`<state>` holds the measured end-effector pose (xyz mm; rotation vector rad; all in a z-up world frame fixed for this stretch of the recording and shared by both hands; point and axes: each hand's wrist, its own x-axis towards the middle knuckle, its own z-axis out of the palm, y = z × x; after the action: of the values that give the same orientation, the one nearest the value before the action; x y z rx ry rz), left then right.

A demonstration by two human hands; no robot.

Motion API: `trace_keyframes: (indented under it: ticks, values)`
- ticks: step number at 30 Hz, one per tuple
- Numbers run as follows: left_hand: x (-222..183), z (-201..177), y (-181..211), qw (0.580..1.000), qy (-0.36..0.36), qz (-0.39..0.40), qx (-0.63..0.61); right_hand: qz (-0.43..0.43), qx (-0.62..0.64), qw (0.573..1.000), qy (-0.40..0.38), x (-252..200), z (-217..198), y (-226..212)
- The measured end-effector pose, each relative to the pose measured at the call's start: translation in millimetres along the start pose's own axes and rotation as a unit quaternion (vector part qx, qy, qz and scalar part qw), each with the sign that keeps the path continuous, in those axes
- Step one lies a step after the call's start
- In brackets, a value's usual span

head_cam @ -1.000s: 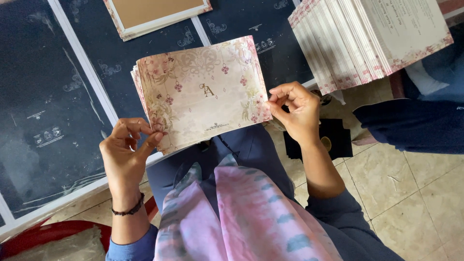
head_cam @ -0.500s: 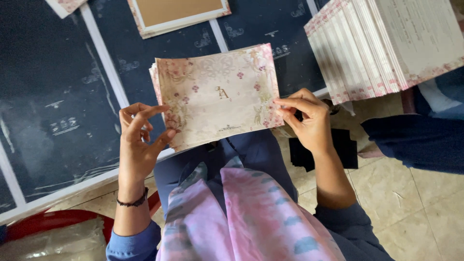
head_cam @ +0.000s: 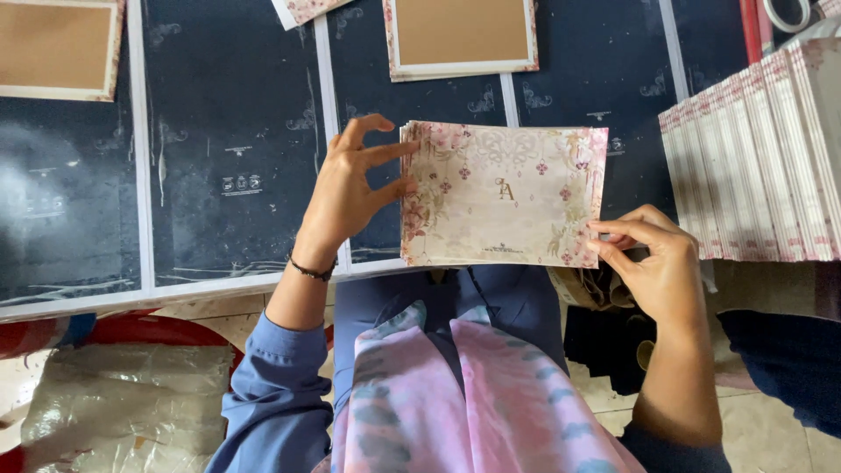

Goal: Organizing and stacking printed cards and paper inserts on a production table in a print shop.

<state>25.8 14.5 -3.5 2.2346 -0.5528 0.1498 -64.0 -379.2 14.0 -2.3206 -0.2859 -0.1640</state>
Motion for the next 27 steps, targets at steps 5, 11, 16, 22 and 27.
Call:
trace_keyframes:
  ticks: [5,11,16,22,27]
  values:
    - [-3.7,4.1,-2.0,0.987,-0.027,0.029,0.156,-0.089,-0.095,0.991,-0.032,28.3,-5.4,-8.2]
    - [-1.4,2.0,1.9,0.967,-0.053,0.034,0.245,-0.133,-0.152,0.973,-0.109,50.5,33.7,7.4]
    - [5.6,-4.4,4.5,0.972,-0.068,0.037,0.224,-0.113,-0.157,0.972,-0.130,46.9,42.9,21.5]
    - [15.3,-1.7,-12.2,0.994,-0.075,0.081,-0.017,-0.119,-0.029,0.987,-0.104,47.0,38.8,29.3]
    - [9.0,9.7,-25.2,0.995,-0.056,0.077,-0.041,-0.089,-0.182,0.979,-0.027,68.4,19.7,8.7]
